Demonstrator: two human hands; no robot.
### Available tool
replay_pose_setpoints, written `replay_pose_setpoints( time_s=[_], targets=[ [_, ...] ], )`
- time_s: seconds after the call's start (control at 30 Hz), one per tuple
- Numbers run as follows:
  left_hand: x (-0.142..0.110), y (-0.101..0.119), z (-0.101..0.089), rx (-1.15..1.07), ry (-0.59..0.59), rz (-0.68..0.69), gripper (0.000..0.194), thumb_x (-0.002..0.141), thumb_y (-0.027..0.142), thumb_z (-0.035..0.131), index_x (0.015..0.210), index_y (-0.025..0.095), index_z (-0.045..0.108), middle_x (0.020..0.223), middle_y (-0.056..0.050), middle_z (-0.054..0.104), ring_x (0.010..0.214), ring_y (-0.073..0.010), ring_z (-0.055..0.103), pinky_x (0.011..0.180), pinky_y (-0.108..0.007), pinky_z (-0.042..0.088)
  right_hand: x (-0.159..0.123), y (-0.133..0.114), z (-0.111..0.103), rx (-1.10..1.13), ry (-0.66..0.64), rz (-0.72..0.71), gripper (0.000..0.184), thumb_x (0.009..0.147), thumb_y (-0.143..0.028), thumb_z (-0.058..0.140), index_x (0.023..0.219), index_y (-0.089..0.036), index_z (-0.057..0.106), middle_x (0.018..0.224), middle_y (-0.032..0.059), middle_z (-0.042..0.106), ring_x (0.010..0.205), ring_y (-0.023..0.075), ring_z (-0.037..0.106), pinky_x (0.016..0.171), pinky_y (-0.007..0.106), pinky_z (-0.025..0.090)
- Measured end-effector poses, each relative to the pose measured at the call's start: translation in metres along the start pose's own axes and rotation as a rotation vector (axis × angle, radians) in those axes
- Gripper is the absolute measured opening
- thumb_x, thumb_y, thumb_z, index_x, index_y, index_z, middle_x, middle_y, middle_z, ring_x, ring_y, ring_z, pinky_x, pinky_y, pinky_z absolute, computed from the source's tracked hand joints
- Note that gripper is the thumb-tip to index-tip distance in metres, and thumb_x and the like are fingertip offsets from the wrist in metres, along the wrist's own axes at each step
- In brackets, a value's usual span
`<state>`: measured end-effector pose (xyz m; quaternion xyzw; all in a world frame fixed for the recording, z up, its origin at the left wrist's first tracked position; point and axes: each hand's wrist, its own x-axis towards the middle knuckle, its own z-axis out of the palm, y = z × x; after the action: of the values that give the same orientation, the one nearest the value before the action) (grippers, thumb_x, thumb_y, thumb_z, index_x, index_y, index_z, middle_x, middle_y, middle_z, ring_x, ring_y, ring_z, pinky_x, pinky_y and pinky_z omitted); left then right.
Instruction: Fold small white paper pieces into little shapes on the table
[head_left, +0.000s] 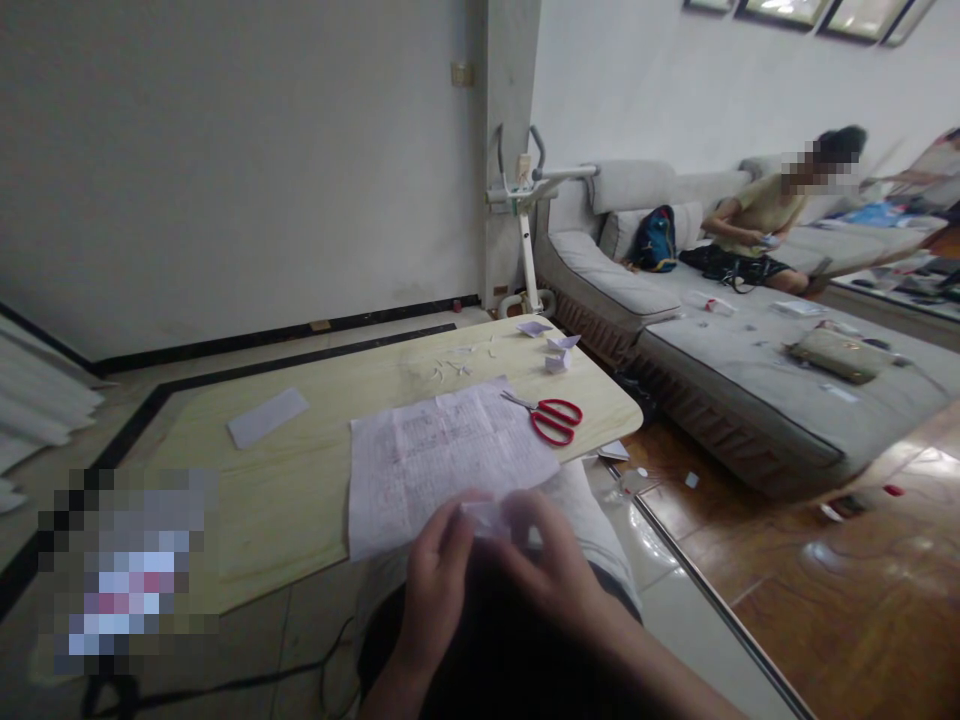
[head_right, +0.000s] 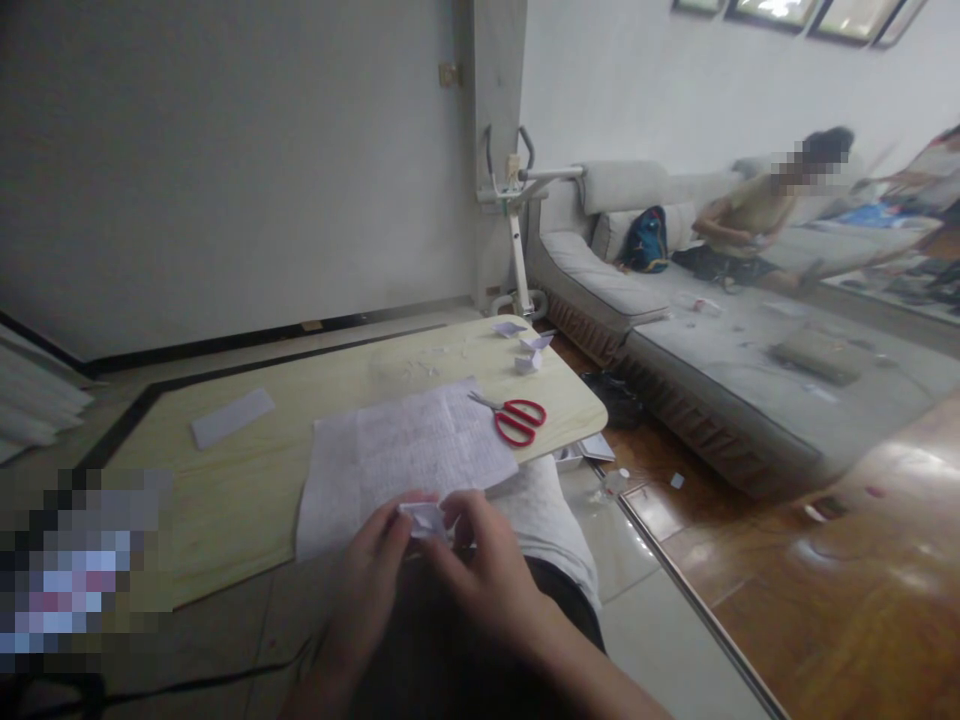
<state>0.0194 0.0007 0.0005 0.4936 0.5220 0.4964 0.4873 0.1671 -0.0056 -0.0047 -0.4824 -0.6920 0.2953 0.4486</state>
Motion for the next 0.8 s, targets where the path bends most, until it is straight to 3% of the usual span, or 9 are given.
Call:
replay_pose_setpoints(
  time_s=[0.13, 0.3, 0.6, 0.8],
  targets=[
    [0.0001, -0.0015, -0.0004, -0.005, 0.025, 0.009, 0.034, 0.084, 0.045, 0.057, 0.099, 0.018, 0.070, 0.105, -0.009, 0.072, 0.098, -0.0241, 0.066, 0.085, -0.033, 0.053, 0.0008, -0.0006, 0.0000, 0.077, -0.044, 0.054, 0.022, 0.088, -0.027, 0.057, 0.108, -0.018, 0.056, 0.085, 0.0034, 0.061, 0.069, 0.0135, 0.054, 0.061, 0.025, 0.047],
    [0.0012, -0.0071, -0.0020, -0.037, 0.048, 0.010, 0.034, 0.083, 0.046, 0.059, 0.100, 0.018, 0.069, 0.103, -0.009, 0.072, 0.093, -0.0230, 0.068, 0.079, -0.031, 0.055, 0.0027, 0.0019, -0.0012, 0.058, -0.070, -0.001, 0.032, 0.090, -0.029, 0.056, 0.121, -0.022, 0.060, 0.085, 0.0035, 0.065, 0.070, 0.0148, 0.056, 0.065, 0.028, 0.048],
    [-0.0001, -0.0033, 0.0034, -0.069, 0.072, 0.004, 0.035, 0.082, 0.046, 0.060, 0.100, 0.018, 0.069, 0.097, -0.008, 0.074, 0.082, -0.0221, 0.070, 0.069, -0.030, 0.058, 0.0073, 0.0056, -0.0027, 0.075, 0.025, 0.008, 0.024, 0.089, -0.028, 0.058, 0.110, -0.021, 0.068, 0.083, 0.0041, 0.065, 0.075, 0.0170, 0.059, 0.070, 0.030, 0.049],
    [0.0001, -0.0074, 0.0043, -0.033, 0.077, 0.020, 0.037, 0.082, 0.047, 0.060, 0.100, 0.017, 0.068, 0.092, -0.008, 0.074, 0.076, -0.0210, 0.070, 0.067, -0.029, 0.058, 0.0075, 0.0039, -0.0022, 0.126, -0.009, 0.010, 0.026, 0.092, -0.027, 0.052, 0.114, -0.020, 0.066, 0.089, 0.0053, 0.068, 0.080, 0.0171, 0.062, 0.076, 0.031, 0.050]
  ],
)
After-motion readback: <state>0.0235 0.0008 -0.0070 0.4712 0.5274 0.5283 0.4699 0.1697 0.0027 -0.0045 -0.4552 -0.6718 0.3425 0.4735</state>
